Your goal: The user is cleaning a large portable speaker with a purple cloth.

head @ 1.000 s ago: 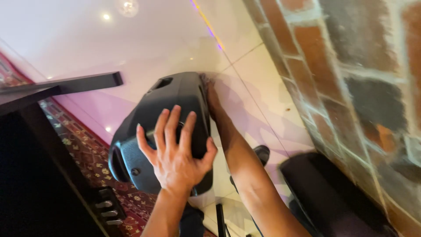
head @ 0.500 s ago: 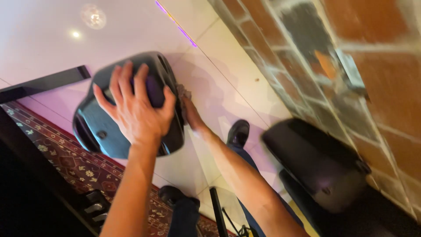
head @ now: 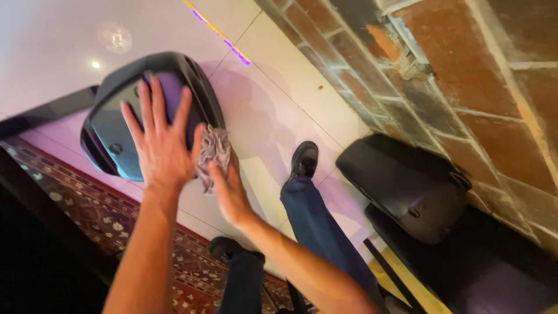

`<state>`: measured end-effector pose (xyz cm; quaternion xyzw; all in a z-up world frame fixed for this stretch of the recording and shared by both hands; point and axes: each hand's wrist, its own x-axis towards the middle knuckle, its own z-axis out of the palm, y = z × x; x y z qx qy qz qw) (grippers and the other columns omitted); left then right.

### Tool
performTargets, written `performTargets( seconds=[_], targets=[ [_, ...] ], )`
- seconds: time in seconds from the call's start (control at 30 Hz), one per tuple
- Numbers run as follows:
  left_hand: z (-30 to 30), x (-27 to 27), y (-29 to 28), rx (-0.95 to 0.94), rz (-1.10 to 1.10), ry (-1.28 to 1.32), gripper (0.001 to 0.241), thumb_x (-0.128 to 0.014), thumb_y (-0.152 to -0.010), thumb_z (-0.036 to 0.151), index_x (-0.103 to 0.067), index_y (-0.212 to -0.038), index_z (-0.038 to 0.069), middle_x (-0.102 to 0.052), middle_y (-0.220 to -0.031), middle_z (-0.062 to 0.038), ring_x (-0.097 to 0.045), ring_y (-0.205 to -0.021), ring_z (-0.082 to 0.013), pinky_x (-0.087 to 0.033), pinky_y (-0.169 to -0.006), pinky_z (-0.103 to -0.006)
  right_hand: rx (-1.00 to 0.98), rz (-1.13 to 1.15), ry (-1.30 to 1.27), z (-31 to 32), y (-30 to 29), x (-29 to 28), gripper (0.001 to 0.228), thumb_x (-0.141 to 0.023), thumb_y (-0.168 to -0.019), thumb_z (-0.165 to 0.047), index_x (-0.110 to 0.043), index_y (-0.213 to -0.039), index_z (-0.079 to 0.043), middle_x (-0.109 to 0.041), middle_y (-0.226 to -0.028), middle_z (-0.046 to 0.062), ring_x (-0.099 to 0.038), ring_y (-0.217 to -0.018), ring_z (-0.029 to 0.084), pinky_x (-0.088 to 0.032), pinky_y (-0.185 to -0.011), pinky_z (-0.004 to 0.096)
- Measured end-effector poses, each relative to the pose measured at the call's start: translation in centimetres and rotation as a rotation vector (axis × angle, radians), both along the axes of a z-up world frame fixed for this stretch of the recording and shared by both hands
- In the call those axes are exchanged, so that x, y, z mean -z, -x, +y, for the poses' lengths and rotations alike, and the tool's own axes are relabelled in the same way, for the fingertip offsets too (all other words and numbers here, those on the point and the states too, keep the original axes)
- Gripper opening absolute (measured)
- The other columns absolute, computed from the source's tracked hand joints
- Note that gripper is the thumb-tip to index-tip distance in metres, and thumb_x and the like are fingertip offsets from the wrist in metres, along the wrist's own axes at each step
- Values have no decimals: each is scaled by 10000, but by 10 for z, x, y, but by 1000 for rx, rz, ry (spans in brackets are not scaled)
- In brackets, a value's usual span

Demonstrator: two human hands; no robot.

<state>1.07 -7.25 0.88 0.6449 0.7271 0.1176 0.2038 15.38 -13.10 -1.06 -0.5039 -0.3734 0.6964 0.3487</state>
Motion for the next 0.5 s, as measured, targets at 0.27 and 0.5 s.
performTargets(
  seconds=[0.27, 0.5],
  targets=[
    [-1, 2, -6, -29, 53, 5, 642, -582, -1003, 414, -513, -1602, 195, -266, -1716, -251, -174, -1605, -429, -27, -1249, -691, 230, 270, 336, 22, 11, 84, 642, -310, -1082, -363, -204, -1637, -59, -274, -1698, 106, -270, -1560, 227, -197, -1255, 353],
    [4, 5, 2, -52, -13, -22, 589, -645, -949, 412, -620, -1489, 177, -356, -1659, -241, -273, -1571, -421, -84, -1260, -667, 259, 360, 435, 6, 3, 275, 725, -206, -1104, -517, -135, -1670, -71, -221, -1716, 47, -212, -1580, 172, -106, -1286, 331]
  ],
)
